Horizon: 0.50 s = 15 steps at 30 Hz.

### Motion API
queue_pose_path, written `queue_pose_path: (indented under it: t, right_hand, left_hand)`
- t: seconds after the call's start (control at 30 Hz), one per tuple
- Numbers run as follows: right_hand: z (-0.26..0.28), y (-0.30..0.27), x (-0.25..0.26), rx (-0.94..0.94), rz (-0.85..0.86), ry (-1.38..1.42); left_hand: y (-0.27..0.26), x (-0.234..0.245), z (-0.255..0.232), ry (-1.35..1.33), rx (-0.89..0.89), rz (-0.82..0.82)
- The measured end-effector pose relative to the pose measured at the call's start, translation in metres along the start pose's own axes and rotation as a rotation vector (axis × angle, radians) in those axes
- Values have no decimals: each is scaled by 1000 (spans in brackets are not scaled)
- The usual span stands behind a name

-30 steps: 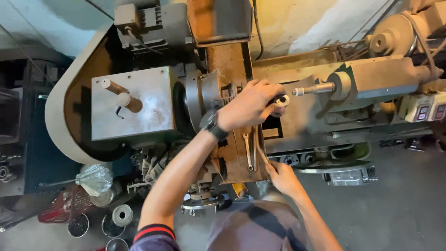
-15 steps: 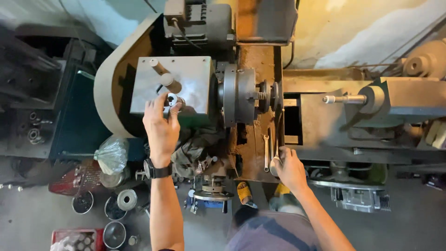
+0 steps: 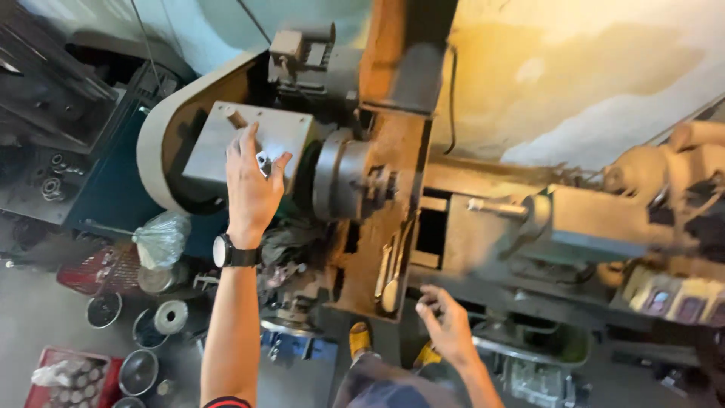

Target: The person operates a metal lathe by tightening a chuck with a wrench, adjusting the machine's controls, and wiping a metal part with a cloth. They repeatedly insert the part into the chuck and secure it while manipulating the machine's levers and switches.

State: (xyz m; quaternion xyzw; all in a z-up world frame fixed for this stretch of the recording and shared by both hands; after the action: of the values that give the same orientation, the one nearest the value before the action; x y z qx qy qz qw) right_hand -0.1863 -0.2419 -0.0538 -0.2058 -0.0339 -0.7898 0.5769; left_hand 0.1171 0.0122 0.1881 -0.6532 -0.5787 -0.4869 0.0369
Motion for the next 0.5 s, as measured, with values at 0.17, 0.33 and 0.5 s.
queue_pose_path:
  t: [0.17,0.33,0.5]
  right_hand:
    - [-63,5,21,-25,4,213]
    - [-133,39,22,-109,6,293]
    - [-164,69,22,-128,-41,242]
  left_hand:
    - [59,-47,-81,14,-126,7]
    - [173,-126,-133,77,-331,73]
    - [329,-184,-155,318,-459,-124]
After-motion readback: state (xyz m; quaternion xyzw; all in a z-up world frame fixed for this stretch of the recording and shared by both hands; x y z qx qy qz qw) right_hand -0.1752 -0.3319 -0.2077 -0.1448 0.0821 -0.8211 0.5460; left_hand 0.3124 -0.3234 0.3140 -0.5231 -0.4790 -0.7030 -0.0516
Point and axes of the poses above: each hand's wrist, its own y-axis towards the middle knuckle, its own x-axis out of the back of the hand, z = x × y, the point moved 6 cm from there along y, towards the middle knuckle, and after that the axes turned 5 degrees about z, right-handed, at the moved point
